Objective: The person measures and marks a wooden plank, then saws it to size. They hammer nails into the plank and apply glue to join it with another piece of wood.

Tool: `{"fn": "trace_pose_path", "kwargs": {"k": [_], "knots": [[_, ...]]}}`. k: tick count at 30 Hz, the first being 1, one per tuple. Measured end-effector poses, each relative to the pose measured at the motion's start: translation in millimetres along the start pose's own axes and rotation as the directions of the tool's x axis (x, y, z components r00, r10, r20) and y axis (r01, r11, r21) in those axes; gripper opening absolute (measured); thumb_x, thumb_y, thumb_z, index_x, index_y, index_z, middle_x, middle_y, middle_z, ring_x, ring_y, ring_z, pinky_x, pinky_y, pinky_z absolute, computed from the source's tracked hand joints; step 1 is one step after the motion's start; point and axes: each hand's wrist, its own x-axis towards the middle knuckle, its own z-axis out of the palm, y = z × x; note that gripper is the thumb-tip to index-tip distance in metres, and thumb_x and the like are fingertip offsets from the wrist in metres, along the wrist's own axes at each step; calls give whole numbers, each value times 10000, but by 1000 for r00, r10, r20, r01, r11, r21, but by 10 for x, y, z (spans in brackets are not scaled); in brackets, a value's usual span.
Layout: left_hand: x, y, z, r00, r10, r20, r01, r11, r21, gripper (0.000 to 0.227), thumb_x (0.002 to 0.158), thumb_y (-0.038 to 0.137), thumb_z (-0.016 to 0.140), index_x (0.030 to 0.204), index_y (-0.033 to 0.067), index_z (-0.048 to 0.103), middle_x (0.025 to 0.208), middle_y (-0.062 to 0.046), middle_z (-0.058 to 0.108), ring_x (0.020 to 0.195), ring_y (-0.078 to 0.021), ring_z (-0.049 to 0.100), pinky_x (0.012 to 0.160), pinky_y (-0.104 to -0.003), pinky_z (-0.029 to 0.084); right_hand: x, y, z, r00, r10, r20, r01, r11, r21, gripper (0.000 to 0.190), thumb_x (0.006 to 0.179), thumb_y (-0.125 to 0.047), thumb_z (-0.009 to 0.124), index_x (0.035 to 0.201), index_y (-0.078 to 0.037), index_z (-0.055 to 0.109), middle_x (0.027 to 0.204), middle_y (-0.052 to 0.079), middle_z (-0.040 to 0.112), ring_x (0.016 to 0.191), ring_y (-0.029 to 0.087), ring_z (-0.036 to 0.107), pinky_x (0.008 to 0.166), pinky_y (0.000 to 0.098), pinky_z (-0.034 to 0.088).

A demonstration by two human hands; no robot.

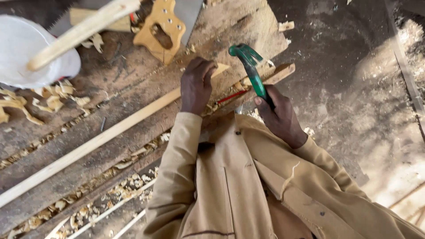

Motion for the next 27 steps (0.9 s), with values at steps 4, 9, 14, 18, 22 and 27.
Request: {"fn": "trace_pose_path", "kwargs": {"k": [4, 9, 14, 18, 22, 27], "knots": [[22, 41, -42, 1000, 21, 2, -21, 1000, 19, 128, 905, 65, 505, 850, 45, 619, 759, -92, 534, 714, -317, 565, 624, -363, 491, -17, -80, 61, 997, -70, 43, 68, 997, 32, 333, 911, -124, 440, 1199, 41, 467, 570, 131, 504, 486, 185, 512, 465, 301, 392], [24, 26, -14, 999, 42, 16, -43, 997, 59, 145, 903, 82, 513, 824, 17, 616, 731, -110, 514, 686, -334, 544, 603, -378, 485, 57, -278, 79, 970, -214, 113, 220, 974, -51, 436, 908, -54, 410, 1336, 23, 375, 1134, 299, 552, 970, 410, 580, 710, 460, 477], [30, 5, -11, 999, 31, -9, -31, 999, 33, 145, 905, 105, 508, 819, 65, 619, 708, -86, 517, 668, -327, 537, 597, -385, 484, -39, 61, 56, 946, -316, 77, 325, 929, -176, 433, 937, -100, 377, 1357, 3, 388, 786, 192, 569, 658, 307, 590, 550, 367, 452], [46, 56, -36, 994, 106, -8, -104, 985, 139, 105, 778, -99, 630, 834, -10, 641, 756, -91, 591, 664, -227, 556, 544, -326, 474, 7, -55, 62, 961, -145, 236, 218, 920, -326, 475, 999, -96, 390, 1439, -189, 238, 671, 80, 386, 561, 203, 291, 564, 317, 290], [89, 38, 13, 990, 139, -30, -136, 987, 89, 169, 919, 75, 482, 807, 28, 599, 766, -81, 580, 669, -210, 547, 540, -305, 423, -12, 12, 43, 917, -372, 145, 396, 891, -222, 419, 1006, -102, 384, 1402, -53, 259, 1380, 196, 427, 948, 294, 515, 803, 362, 438], [54, 6, -13, 990, 139, 24, -141, 983, 116, 62, 792, -50, 626, 816, 8, 629, 771, -94, 559, 656, -258, 541, 527, -344, 421, 58, -305, -3, 973, -79, 216, 125, 969, -211, 435, 983, -181, 338, 1408, -149, 253, 1137, 134, 622, 628, 205, 476, 623, 297, 382]]}}
